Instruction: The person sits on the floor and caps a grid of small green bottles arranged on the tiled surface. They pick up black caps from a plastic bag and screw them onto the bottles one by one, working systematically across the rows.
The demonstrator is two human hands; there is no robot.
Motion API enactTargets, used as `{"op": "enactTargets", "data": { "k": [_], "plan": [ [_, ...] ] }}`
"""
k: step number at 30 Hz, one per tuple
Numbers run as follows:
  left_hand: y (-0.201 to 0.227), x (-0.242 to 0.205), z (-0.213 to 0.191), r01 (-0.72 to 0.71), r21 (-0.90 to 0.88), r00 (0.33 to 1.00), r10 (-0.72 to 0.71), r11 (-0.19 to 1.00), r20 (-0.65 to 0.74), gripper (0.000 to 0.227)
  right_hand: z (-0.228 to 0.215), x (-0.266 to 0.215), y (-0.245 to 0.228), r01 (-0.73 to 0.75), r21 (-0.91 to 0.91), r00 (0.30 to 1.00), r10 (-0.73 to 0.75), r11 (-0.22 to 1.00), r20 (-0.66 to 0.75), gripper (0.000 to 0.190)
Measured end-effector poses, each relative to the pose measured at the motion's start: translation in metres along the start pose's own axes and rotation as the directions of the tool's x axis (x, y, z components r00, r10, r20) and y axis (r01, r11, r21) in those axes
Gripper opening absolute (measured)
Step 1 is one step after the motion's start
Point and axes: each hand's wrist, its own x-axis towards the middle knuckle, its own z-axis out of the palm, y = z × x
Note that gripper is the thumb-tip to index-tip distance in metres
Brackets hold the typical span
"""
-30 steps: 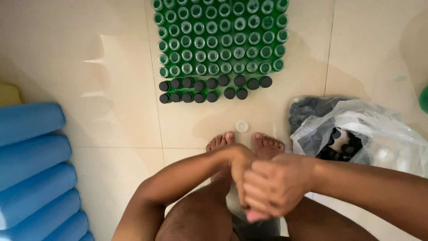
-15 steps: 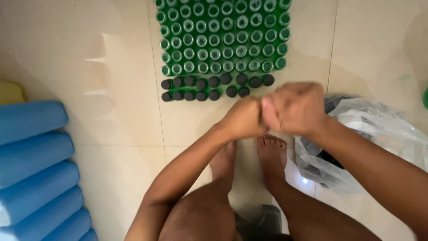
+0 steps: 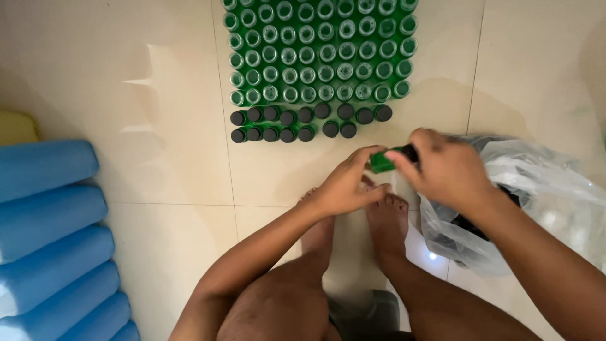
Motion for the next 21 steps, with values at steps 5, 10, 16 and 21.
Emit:
{"op": "enactTargets", "data": {
  "k": [5,10,16,21],
  "plan": [
    [-0.038,-0.016,-0.007,0.111,0.157,0.992,-0.119,0.981,0.039,0.074,0.001,-0.002,0.039,-0.309,-0.065,0.897,0.314,0.949,0.312,0.064],
    [-0.048,-0.037,-0.027,0.183,0.29,0.98,-0.197,0.939,0.021,0.029,0.053,0.001,0.068,-0.248,-0.132,0.945,0.269,0.96,0.186,0.06],
    [-0.071,-0.076,-0.059,0.305,0.213,0.946,-0.269,0.928,-0.181,0.025,0.092,0.025,0.069,-0.218,-0.167,0.958,0.244,0.961,0.149,0.049],
    [-0.11,-0.109,-0.108,0.412,0.156,0.846,-0.313,0.898,-0.431,0.021,0.114,0.022,0.067,-0.15,-0.223,0.978,0.178,0.963,0.112,0.048]
  ]
}}
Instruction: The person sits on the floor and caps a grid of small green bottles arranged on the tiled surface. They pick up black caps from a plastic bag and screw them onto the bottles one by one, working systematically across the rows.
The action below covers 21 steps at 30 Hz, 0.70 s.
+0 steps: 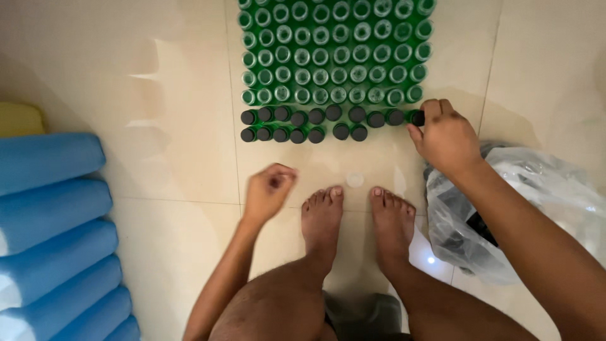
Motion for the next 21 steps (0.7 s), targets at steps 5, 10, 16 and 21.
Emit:
{"op": "enactTargets", "data": {
  "k": [5,10,16,21],
  "plan": [
    [-0.008,0.003,-0.054,-0.217,0.152,0.864,0.262,0.964,-0.43,0.012,-0.002,-0.002,0.001,0.061,-0.039,0.998,-0.062,0.997,-0.026,0.053],
    [0.014,0.015,-0.086,-0.253,0.256,0.824,0.346,0.933,-0.449,0.037,-0.005,-0.006,0.002,0.018,-0.011,0.999,-0.018,1.0,0.028,0.06],
    [0.009,0.036,-0.098,-0.386,0.342,0.8,0.496,0.857,-0.338,0.052,-0.025,-0.009,0.002,-0.021,-0.133,1.0,0.023,0.991,0.02,0.083],
    [0.002,0.044,-0.098,-0.461,0.521,0.729,0.641,0.719,-0.241,0.043,-0.115,0.009,-0.014,0.016,-0.456,0.998,0.012,0.89,0.058,0.091]
  ]
}}
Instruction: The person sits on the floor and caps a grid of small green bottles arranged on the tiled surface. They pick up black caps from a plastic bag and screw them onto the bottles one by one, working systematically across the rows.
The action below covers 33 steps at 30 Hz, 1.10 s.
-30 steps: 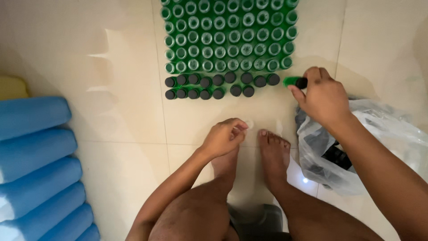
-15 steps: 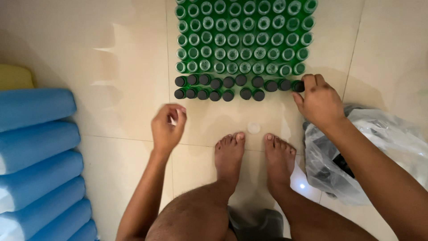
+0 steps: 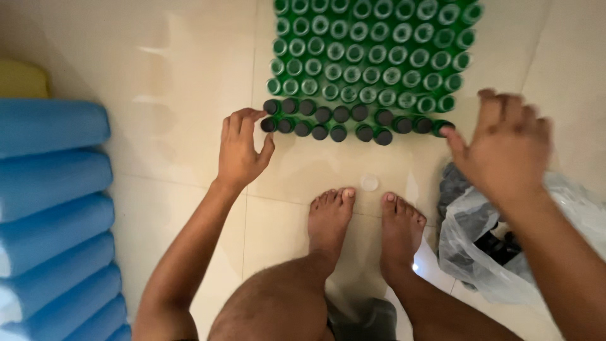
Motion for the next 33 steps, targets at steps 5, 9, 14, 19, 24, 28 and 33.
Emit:
{"op": "enactTargets", "data": {
  "k": [5,9,14,19,24,28,33],
  "plan": [
    [-0.012,-0.017,0.006,0.32,-0.204,0.943,-0.289,0.925,0.164,0.062,-0.067,0.047,0.003,0.309,0.169,0.909,-0.239,0.936,-0.342,0.043],
    [-0.032,-0.03,0.035,0.35,-0.282,0.937,-0.326,0.893,0.129,0.064,-0.091,0.09,-0.034,0.487,0.019,0.801,-0.438,0.873,-0.408,0.032],
    [-0.015,-0.023,0.049,0.46,-0.272,0.887,-0.45,0.845,0.104,0.065,-0.065,0.13,-0.122,0.632,0.355,0.774,-0.54,0.689,-0.329,0.022],
    [-0.024,-0.023,0.073,0.489,-0.221,0.871,-0.484,0.844,0.08,0.063,-0.064,0.143,-0.224,0.663,0.344,0.744,-0.529,0.665,-0.408,0.022],
    [-0.036,-0.031,0.093,0.489,-0.167,0.871,-0.489,0.856,0.045,0.061,-0.017,0.135,-0.285,0.644,0.233,0.713,-0.461,0.729,-0.528,0.014],
    [-0.04,-0.035,0.099,0.513,-0.176,0.858,-0.509,0.84,0.066,0.057,-0.001,0.13,-0.294,0.624,0.224,0.73,-0.456,0.749,-0.509,0.012],
    [-0.044,-0.041,0.107,0.481,-0.159,0.876,-0.479,0.862,0.05,0.057,-0.004,0.131,-0.284,0.625,0.22,0.704,-0.421,0.749,-0.572,0.012]
  ]
}}
